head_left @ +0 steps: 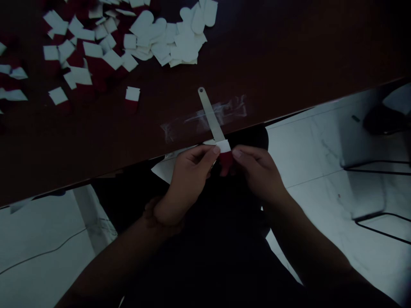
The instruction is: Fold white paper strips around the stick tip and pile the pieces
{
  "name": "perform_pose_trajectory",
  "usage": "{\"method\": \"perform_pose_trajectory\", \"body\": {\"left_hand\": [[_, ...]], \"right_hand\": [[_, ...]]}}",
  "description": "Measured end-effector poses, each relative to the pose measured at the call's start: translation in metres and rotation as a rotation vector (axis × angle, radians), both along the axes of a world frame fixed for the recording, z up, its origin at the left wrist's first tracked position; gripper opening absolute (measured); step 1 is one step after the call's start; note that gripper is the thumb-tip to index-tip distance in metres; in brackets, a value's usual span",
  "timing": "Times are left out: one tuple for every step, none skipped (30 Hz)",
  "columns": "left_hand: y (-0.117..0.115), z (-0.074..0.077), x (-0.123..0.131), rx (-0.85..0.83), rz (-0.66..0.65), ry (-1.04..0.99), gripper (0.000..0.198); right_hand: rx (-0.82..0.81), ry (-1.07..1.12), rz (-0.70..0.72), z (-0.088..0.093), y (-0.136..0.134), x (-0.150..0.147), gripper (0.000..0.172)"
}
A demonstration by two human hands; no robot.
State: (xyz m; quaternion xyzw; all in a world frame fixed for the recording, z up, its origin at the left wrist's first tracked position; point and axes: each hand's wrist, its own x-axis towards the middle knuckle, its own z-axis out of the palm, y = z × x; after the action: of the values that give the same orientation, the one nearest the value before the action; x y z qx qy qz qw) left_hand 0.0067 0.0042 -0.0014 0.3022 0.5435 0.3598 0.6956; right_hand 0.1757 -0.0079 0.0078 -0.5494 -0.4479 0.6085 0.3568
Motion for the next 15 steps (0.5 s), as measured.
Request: {"method": "perform_pose_trajectory", "body": {"left_hand": [[0.000,-0.001,0.001,-0.014,0.005,-0.029,0.027],[0.000,-0.002,0.001,-0.026,0.007,-0.054,0.026],[0.001,-0.002,0.002,-0.034,0.008,-0.074,0.025],[0.001,-0.003,0.003,-0.040,0.004,-0.092,0.024],[0.001,-0.003,0.004,-0.041,-0.002,-0.103,0.023],[0.002,-0.003,0.005,-0.037,-0.008,-0.103,0.023],[0.002,-0.003,0.005,-0.023,-0.019,-0.088,0.024],[0.002,-0.002,0.004,0.010,-0.035,-0.048,0.025],[0.001,0.000,0.003,0.070,-0.058,0.026,0.027],[0.000,0.002,0.000,0.163,-0.087,0.136,0.030],[-0.001,0.004,-0.003,0.291,-0.116,0.277,0.033],[-0.002,0.007,-0.007,0.442,-0.142,0.432,0.034],[-0.003,0.010,-0.010,0.592,-0.159,0.580,0.032],[-0.004,0.013,-0.014,0.716,-0.172,0.701,0.027],[-0.004,0.016,-0.016,0.799,-0.190,0.786,0.019]], "right_hand": [[-0.009,0.029,0.006,0.000,-0.001,0.000,0.036],[-0.020,0.052,0.014,-0.001,-0.001,0.000,0.035],[-0.031,0.065,0.023,-0.001,-0.002,0.000,0.033],[-0.038,0.069,0.032,-0.001,-0.003,0.000,0.030],[-0.041,0.067,0.043,0.000,-0.003,0.000,0.026],[-0.039,0.062,0.054,0.000,-0.003,-0.001,0.023],[-0.036,0.058,0.061,0.001,-0.004,-0.001,0.021],[-0.034,0.055,0.065,0.001,-0.004,-0.001,0.021],[-0.034,0.052,0.066,0.002,-0.004,-0.002,0.020],[-0.038,0.050,0.066,0.003,-0.004,-0.002,0.021],[-0.045,0.052,0.064,0.003,-0.004,-0.003,0.022],[-0.054,0.055,0.062,0.003,-0.004,-0.003,0.023],[-0.065,0.060,0.059,0.002,-0.004,-0.003,0.023],[-0.079,0.068,0.053,0.001,-0.004,-0.003,0.023],[-0.094,0.085,0.044,0.000,-0.005,-0.004,0.022]]}}
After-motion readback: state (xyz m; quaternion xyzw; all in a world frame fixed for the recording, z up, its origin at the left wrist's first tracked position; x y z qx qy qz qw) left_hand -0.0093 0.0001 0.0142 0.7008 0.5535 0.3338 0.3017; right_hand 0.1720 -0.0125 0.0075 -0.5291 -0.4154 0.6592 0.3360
